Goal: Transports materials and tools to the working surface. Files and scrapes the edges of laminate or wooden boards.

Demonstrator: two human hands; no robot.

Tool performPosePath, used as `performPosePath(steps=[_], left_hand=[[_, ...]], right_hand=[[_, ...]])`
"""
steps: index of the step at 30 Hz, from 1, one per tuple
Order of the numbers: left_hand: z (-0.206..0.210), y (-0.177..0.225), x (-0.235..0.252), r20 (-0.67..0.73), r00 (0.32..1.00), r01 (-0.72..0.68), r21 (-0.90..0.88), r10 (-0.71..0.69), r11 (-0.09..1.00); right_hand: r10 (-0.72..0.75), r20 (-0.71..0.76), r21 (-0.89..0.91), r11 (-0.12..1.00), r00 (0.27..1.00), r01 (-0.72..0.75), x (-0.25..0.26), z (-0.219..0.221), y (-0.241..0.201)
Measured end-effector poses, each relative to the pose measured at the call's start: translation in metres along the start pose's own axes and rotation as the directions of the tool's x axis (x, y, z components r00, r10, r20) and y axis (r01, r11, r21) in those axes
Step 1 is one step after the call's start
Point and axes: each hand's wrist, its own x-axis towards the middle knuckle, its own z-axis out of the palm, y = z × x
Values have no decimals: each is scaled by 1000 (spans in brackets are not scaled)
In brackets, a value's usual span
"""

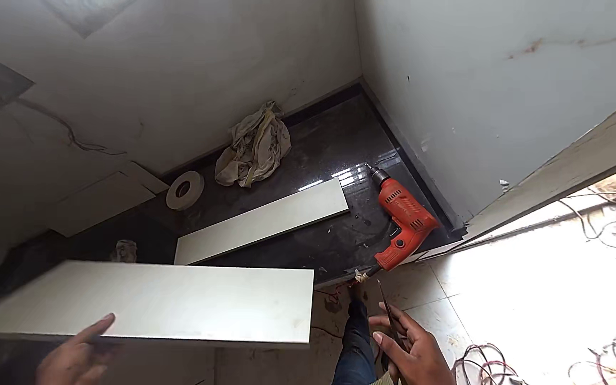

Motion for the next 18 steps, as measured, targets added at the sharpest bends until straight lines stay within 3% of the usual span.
performPosePath(steps=[7,18], left_hand=[[45,-49,-28,-76,954,280,-129,-291,951],[86,-23,6,-8,969,247,111,-248,963]], right_hand=[[-76,-8,72,994,997,77,9,12,-11],[-120,-4,26,992,993,120,33,25,-2]])
